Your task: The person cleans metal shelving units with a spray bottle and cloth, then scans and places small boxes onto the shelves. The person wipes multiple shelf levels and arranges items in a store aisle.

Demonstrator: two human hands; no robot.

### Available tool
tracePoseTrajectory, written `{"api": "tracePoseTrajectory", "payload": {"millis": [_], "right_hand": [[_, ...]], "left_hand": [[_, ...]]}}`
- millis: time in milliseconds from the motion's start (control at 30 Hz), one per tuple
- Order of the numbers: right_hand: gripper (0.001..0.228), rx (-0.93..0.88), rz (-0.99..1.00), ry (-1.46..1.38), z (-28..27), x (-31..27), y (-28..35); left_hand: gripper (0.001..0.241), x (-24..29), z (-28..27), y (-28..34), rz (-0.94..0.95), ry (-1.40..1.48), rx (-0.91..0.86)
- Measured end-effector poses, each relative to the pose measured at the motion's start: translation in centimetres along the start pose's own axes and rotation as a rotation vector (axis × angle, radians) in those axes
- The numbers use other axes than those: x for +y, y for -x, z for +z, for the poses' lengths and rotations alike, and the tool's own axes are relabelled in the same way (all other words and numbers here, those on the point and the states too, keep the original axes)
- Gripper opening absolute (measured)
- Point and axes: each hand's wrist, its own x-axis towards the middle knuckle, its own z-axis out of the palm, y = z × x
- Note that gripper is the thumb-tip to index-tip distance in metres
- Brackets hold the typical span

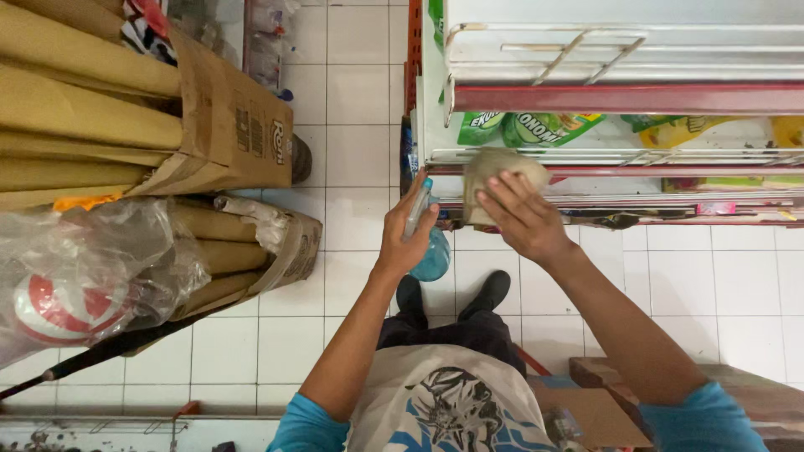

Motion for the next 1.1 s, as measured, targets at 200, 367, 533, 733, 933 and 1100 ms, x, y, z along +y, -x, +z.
{"api": "tracePoseTrajectory", "payload": {"millis": [200,367,533,733,933,1100], "right_hand": [[0.055,-0.091,-0.115,0.058,5.4,-1.2,-3.7],[0.042,-0.141,-0.192,0.178,3.6,2.0,-1.4],[0.035,-0.113,-0.219,0.304,0.0,5.3,2.6],[0.031,-0.166,-0.034,0.201,-1.5,5.7,4.4],[0.043,-0.141,0.019,0.081,1.6,4.3,4.5],[0.043,-0.091,-0.002,0.271,-1.8,8.7,9.2]], "left_hand": [[0.051,0.6,0.6,1.8,-0.523,0.111,0.192],[0.05,1.0,2.8,2.6,0.112,-0.101,0.175],[0.051,1.1,6.1,2.3,0.144,-0.094,0.129],[0.056,2.3,6.9,1.2,0.192,-0.186,-0.012],[0.053,2.0,10.1,0.1,0.222,-0.165,-0.047],[0.048,1.2,13.3,-0.7,0.298,-0.136,-0.119]]}}
